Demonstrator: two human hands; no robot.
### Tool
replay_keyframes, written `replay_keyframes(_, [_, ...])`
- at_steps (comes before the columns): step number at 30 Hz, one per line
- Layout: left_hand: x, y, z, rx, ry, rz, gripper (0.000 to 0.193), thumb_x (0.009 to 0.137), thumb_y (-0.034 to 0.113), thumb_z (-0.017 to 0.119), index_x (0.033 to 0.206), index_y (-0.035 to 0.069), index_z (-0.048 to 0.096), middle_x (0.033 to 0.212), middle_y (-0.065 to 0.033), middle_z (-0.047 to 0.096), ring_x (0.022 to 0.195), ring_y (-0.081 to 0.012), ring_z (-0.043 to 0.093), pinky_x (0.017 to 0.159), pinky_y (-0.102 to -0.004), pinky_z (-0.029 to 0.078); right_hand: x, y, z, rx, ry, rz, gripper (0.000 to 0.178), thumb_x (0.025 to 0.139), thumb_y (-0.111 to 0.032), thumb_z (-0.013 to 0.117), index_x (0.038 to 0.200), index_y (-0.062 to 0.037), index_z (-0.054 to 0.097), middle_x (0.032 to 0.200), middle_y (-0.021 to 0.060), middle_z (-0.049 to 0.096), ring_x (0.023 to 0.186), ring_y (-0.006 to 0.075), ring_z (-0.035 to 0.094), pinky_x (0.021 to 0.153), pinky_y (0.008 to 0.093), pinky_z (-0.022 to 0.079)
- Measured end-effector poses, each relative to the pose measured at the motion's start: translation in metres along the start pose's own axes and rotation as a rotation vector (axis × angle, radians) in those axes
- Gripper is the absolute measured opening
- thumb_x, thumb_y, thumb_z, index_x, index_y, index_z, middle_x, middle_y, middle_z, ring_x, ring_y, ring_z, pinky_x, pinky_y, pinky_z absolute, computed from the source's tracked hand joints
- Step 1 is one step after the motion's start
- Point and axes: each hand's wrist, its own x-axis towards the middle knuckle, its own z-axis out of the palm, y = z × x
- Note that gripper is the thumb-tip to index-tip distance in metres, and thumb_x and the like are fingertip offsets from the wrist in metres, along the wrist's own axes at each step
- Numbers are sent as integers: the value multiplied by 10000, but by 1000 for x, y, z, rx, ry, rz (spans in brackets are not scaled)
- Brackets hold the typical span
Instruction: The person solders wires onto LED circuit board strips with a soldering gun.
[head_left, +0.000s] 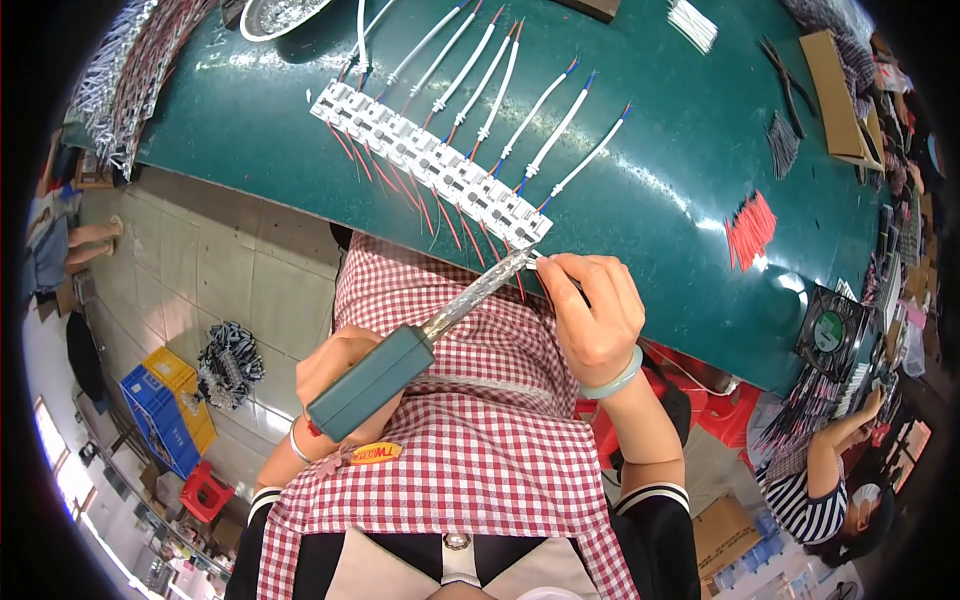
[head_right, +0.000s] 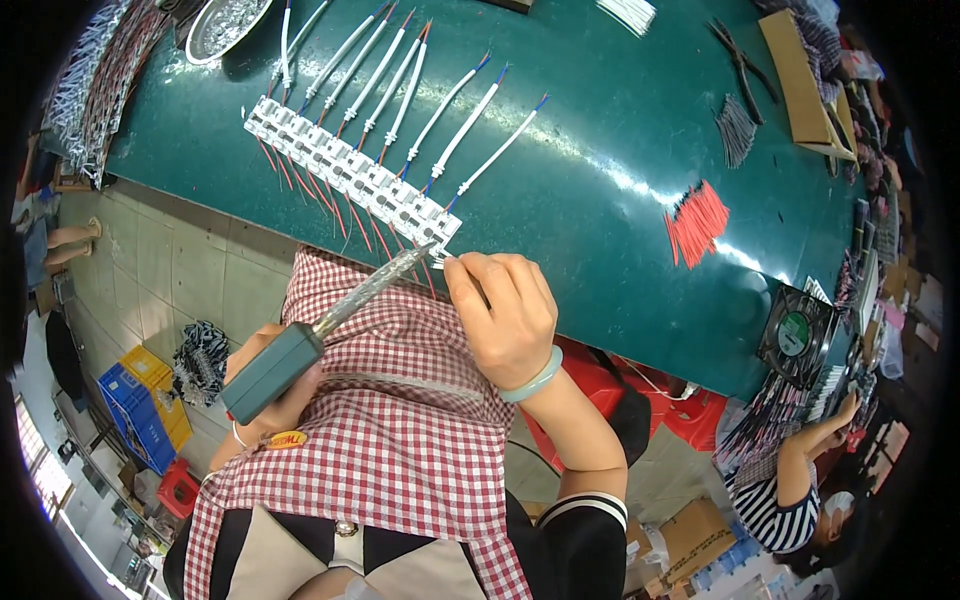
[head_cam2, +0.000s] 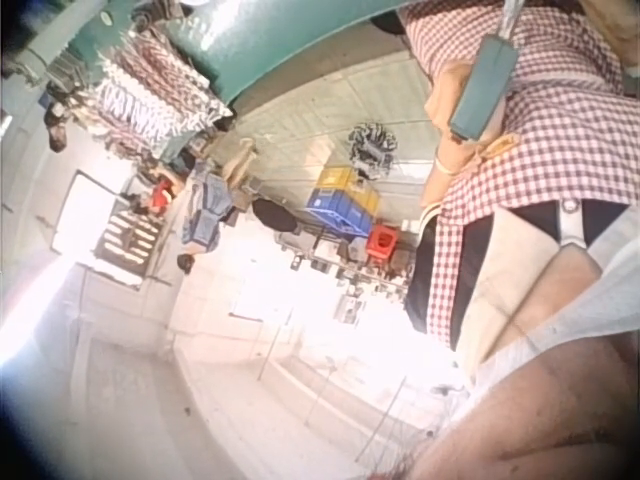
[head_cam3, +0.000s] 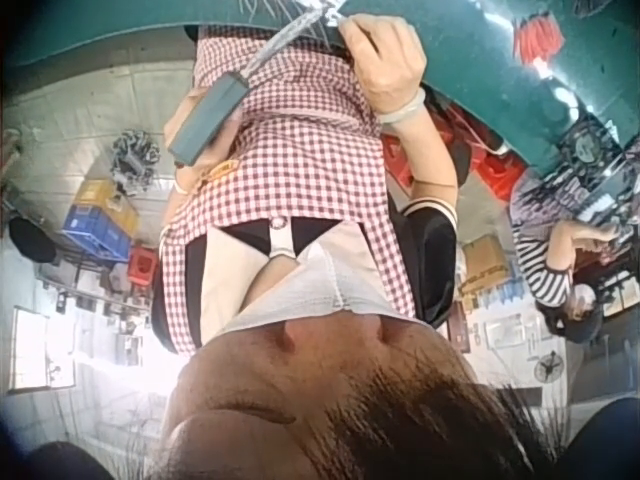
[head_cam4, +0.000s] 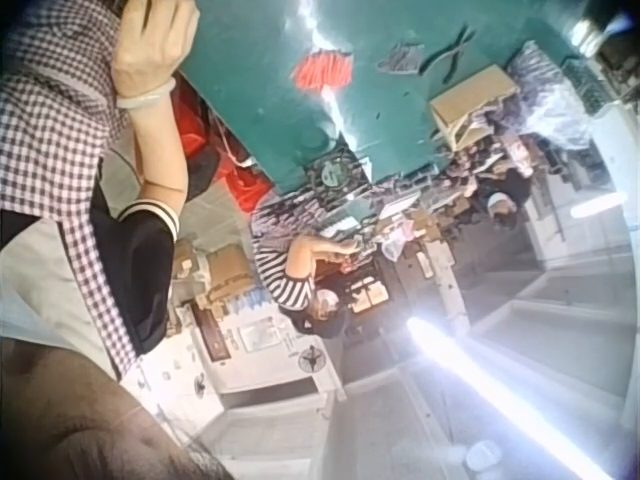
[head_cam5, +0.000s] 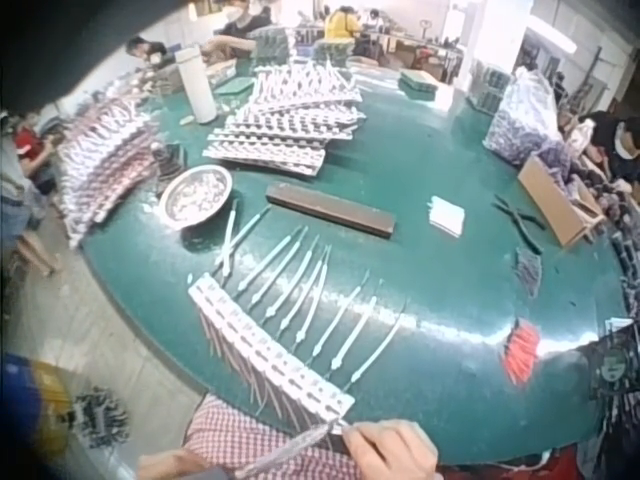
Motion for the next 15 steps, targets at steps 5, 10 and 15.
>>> replay_keyframes(5, [3, 6, -4, 29, -4, -32, 226, 765, 18, 757, 965, -69, 698, 910, -176, 698, 765, -284, 710, 665, -340, 553, -1, -1, 0, -8, -2, 6, 267, 677, 45, 762, 939, 17, 720, 870, 109, 676, 744, 256, 642, 615, 337, 505])
replay_keyframes(10, [-2, 6, -7, 42, -35, -64, 274, 764, 27, 755, 1008, -81, 691, 959, -197, 702, 784, -289, 714, 699, -351, 563, -6, 1, 3, -13, 43, -21, 258, 694, -36, 702, 947, 11, 708, 897, 94, 667, 786, 244, 639, 634, 329, 508])
replay_keyframes(15, [1, 9, -5, 62, 7, -32, 245, 700, -28, 741, 935, -80, 696, 923, -190, 695, 760, -296, 716, 672, -336, 571, 5, -4, 5, 54, 106, -5, 278, 676, 14, 709, 954, 14, 709, 858, 95, 665, 767, 248, 635, 606, 322, 506])
